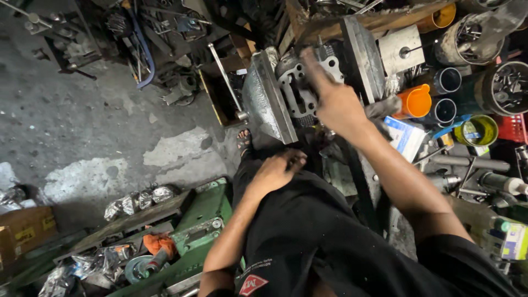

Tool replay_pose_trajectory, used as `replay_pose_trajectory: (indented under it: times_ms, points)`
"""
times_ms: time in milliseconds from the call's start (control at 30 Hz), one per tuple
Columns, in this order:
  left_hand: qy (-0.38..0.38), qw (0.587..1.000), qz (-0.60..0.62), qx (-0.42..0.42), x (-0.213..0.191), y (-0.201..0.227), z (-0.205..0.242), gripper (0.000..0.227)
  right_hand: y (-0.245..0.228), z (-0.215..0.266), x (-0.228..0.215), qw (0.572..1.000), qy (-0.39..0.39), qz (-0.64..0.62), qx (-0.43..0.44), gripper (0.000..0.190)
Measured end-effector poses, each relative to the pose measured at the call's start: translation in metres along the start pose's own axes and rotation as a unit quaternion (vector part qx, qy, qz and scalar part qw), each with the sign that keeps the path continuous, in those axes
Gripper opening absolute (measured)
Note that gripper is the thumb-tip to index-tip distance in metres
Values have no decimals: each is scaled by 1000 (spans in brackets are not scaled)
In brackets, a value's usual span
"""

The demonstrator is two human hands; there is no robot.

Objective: The person uses a screwdriver to adjust a metal engine block clamped in a vise. They wipe the block with a cloth, remove a bolt, and continue adjusting the internal components.

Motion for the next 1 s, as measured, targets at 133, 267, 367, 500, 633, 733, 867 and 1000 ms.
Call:
replay_pose_trajectory:
  times_ms: [133, 267, 367, 500, 633, 733, 867, 1000]
  points:
    - [-24, 999, -39, 4, -4, -14, 9, 31, 25, -2, -14, 892, 83, -445, 10, 88]
    - [-2, 997, 28, -66, -13, -37, 14, 33, 49, 35, -35, 860, 242, -446, -45, 86]
    - [0, 996, 21, -91, -14, -45, 15, 34, 45, 52, -36, 957, 240, -155, -48, 85]
    - [-16, 998, -50, -40, -2, -38, 1, 36, 3, 35, 1, 963, 167, 155, -146, 86]
    - [-167, 961, 218, -18, 20, -31, -19, 39, -6, 7, 28, 975, 195, 73, -77, 95]
    - [-149, 956, 240, -74, 32, -38, -18, 41, 29, 1, 23, 966, 175, -179, 61, 74]
    - [-104, 933, 323, -121, 33, -67, -16, 46, 69, 44, 1, 862, -16, -501, -79, 71]
    - [-157, 846, 493, -132, 53, -98, -10, 51, 58, 114, 8, 928, -74, -323, -169, 57]
Point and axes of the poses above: each hand's wrist, its own z-axis away from the middle knuckle, its own x-axis out of the palm, y = z × x, the point moved 2 cm from there along -z, towards the middle knuckle, and after that the axes turned 2 degrees about -y, right-handed, at the moved point
